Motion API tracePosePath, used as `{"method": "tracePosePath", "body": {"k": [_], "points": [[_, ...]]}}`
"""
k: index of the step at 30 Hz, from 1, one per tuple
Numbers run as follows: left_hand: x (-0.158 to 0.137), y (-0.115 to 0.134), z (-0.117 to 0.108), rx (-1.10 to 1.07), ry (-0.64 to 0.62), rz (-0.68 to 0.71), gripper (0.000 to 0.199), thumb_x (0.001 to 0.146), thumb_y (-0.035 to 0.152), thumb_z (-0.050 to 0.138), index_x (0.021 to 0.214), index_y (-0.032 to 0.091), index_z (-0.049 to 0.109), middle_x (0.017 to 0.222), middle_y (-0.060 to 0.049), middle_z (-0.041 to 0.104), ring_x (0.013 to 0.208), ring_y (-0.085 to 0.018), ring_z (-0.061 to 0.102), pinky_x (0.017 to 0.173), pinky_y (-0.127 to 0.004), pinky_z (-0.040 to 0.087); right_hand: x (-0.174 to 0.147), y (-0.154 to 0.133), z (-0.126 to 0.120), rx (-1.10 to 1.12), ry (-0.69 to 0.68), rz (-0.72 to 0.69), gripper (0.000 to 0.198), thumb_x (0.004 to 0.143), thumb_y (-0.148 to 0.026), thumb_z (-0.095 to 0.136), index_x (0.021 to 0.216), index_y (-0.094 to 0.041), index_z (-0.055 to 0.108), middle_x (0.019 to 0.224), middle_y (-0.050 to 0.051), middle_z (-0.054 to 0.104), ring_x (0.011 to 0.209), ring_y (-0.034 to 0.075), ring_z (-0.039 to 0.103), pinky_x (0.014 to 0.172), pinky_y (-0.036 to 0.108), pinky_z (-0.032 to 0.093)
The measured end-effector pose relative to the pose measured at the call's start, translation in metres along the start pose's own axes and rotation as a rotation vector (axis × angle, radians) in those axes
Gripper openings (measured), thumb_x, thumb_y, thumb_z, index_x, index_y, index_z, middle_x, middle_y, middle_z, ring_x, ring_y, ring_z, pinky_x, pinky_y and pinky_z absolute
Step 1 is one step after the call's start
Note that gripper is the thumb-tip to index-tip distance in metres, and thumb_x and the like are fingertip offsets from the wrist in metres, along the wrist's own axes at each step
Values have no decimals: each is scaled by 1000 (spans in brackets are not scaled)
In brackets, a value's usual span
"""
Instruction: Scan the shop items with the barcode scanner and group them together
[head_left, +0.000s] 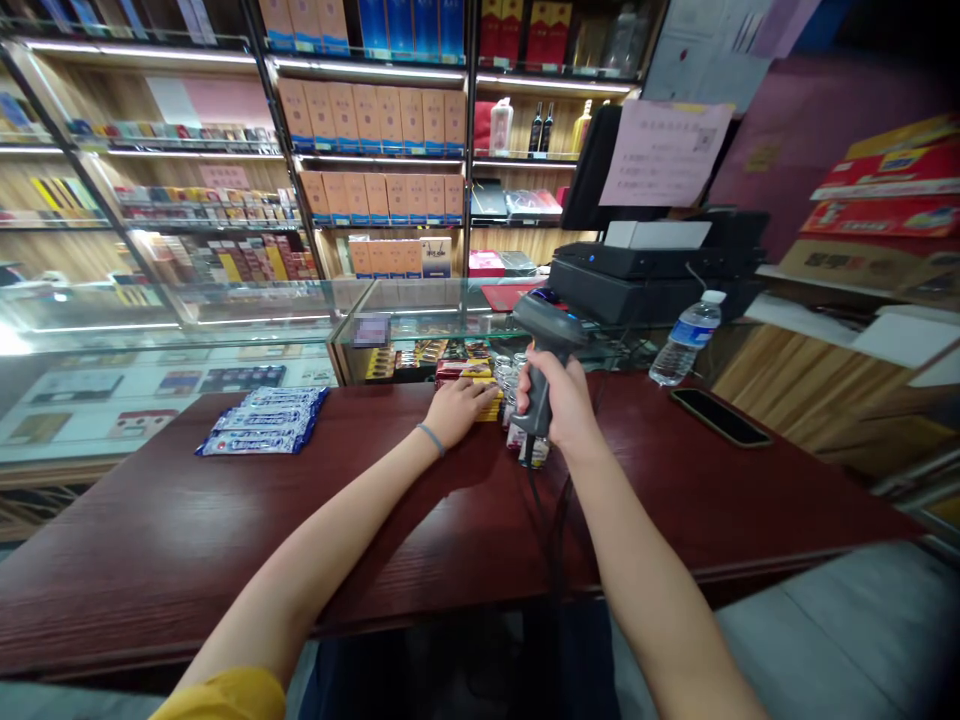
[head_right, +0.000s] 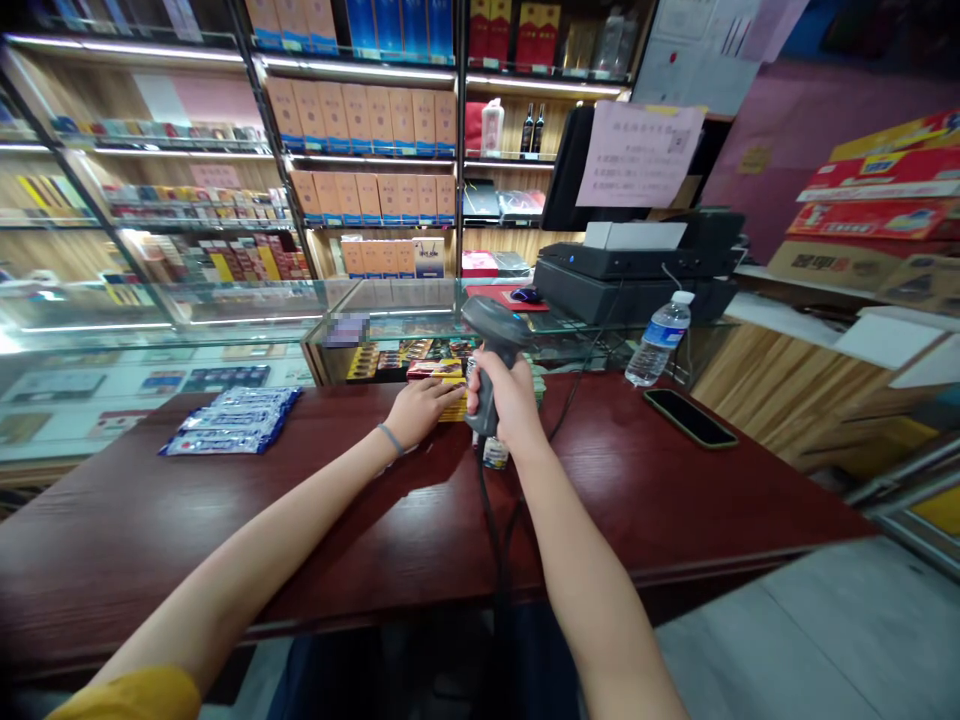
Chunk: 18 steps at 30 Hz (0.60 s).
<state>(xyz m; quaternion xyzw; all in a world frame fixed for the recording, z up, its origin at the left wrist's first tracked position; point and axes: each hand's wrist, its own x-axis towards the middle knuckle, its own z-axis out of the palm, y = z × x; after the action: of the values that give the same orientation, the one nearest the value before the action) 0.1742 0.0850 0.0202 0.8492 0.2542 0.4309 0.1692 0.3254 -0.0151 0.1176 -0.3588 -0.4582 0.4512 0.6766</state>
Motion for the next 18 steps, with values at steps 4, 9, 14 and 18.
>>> {"method": "tracePosePath", "body": {"k": [4, 9, 14, 18], "points": [[-5, 1, 3, -83, -8, -38, 33, 79, 13, 68, 106, 30, 73, 107, -9, 72, 106, -27, 60, 106, -43, 40, -1, 0, 0, -6, 1, -5, 20, 79, -36, 67, 86, -24, 52, 51, -9, 55, 34, 10, 48, 33, 21, 39], [-6, 3, -1, -153, -1, -67, 37, 76, 10, 69, 107, 30, 73, 115, -10, 71, 114, -28, 59, 112, -44, 37, 0, 1, 1, -58, 22, 12, 23, 77, -39, 67, 87, -25, 51, 51, -10, 53, 33, 10, 48, 34, 21, 39], [-11, 7, -32, -300, 69, -140, 32, 76, 14, 72, 105, 29, 74, 119, -10, 69, 122, -28, 57, 119, -46, 30, -2, 2, 4, -48, 15, 22, 23, 76, -39, 67, 90, -25, 54, 51, -9, 53, 35, 11, 49, 35, 22, 39], [-34, -1, -83, -169, 169, -173, 26, 80, 22, 72, 105, 29, 74, 115, -9, 70, 119, -27, 58, 118, -45, 32, -9, 4, 10, -56, -15, 22, 22, 77, -38, 68, 89, -24, 57, 52, -8, 53, 35, 11, 48, 36, 23, 41]]}}
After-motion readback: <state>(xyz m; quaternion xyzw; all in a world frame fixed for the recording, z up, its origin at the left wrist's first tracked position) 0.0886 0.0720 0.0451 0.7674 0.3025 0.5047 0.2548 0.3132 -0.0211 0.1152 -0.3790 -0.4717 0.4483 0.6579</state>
